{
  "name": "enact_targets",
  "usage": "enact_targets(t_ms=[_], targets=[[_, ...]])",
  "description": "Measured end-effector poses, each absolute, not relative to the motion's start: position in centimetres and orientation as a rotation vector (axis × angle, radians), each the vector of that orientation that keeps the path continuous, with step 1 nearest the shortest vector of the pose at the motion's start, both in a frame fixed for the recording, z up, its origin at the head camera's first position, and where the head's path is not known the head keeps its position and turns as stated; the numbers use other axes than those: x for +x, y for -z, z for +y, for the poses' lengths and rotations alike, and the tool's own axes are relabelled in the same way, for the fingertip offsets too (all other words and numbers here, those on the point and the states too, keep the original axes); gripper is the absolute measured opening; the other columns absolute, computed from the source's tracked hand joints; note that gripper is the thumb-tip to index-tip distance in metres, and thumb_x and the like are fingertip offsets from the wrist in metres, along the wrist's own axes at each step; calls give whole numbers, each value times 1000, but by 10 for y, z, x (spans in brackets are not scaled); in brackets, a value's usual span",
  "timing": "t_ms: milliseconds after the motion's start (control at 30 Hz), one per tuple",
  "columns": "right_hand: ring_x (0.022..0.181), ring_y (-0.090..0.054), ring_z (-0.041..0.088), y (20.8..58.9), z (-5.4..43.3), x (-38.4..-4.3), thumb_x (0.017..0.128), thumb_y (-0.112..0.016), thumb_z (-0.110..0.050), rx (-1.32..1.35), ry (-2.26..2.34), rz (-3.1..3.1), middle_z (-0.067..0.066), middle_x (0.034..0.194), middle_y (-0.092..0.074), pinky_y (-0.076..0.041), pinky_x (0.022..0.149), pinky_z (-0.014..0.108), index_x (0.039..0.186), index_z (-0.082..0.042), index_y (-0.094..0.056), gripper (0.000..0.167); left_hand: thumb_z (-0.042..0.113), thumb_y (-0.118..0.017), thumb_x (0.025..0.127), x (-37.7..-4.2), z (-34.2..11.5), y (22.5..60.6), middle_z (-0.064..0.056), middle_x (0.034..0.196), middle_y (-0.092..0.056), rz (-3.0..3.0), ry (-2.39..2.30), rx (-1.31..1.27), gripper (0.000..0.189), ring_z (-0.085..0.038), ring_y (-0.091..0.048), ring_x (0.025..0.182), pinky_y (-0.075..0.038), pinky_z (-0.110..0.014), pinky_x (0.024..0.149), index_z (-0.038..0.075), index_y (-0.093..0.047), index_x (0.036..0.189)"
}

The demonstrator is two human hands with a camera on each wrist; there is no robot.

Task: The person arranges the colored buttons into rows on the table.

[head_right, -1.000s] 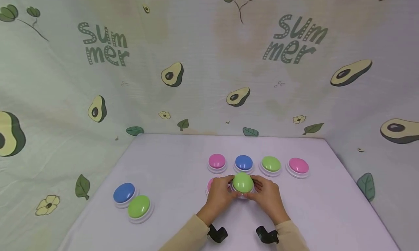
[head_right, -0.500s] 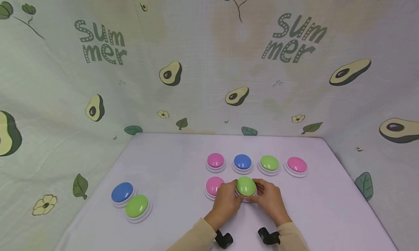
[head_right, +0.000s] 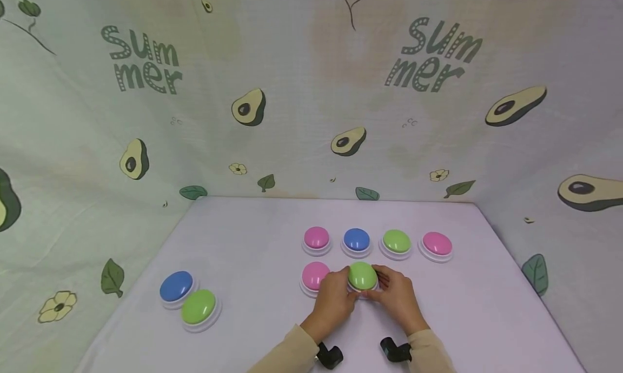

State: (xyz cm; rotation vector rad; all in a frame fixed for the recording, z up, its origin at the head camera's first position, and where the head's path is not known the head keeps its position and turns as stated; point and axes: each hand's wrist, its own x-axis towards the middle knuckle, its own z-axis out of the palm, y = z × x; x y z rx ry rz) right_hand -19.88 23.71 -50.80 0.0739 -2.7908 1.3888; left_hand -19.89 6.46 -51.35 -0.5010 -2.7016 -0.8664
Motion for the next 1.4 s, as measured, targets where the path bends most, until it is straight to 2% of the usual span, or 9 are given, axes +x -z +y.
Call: enact_targets(t_ms=[267,467,633,900,1100,1233,1400], targets=[[127,-63,45,512,236,-197,78,-94,-18,63,-1361,-2807,32,139,-61,-54,101,44,139,8,-60,75,9,-90,80,-195,64,513,-8,96,-74,-2740,875,-488,40,-20,-70,94,-59,-30,87,1,-70,114],[128,-61,46,514,234,-196,78,-95,-24,75,-1371,-2810,32,140,-60,-53,102,45,140,9,-59,79,21,-89,85,-195,62,512,-12,104,-75,-2773,842,-513,50,-22,-71,99,-58,-31,91,-4,-67,123],[127,-62,45,515,233,-195,78,-94,-22,95,-1343,-2820,33,139,-60,-54,101,45,140,10,-58,78,25,-86,89,-196,55,510,-18,117,-74,-2820,930,-545,59,-26,-71,109,-57,-35,98,-9,-63,131],[127,-60,49,507,226,-193,80,-92,-17,129,-1227,-2821,34,142,-57,-53,102,52,143,14,-53,81,27,-82,93,-192,42,501,-16,129,-71,-2805,1063,-591,59,-25,-67,120,-55,-37,103,-7,-61,137],[126,-59,54,492,212,-193,82,-92,-23,156,-1103,-2770,34,142,-57,-53,101,59,142,13,-55,80,20,-80,94,-185,14,486,-19,131,-70,-2702,1203,-554,55,-29,-67,122,-56,-41,102,-7,-62,138],[128,-58,53,479,195,-195,85,-90,-23,162,-1106,-2747,33,143,-58,-51,103,61,145,10,-54,77,14,-80,93,-180,-11,476,-22,126,-72,-2591,1292,-510,51,-30,-70,114,-59,-42,96,-9,-64,135],[129,-59,49,466,163,-202,84,-90,-18,265,-1136,-2688,29,144,-58,-51,104,60,146,7,-55,76,8,-80,92,-174,-52,466,-26,131,-68,-2516,1334,-427,49,-34,-71,112,-61,-41,94,-11,-63,134]])
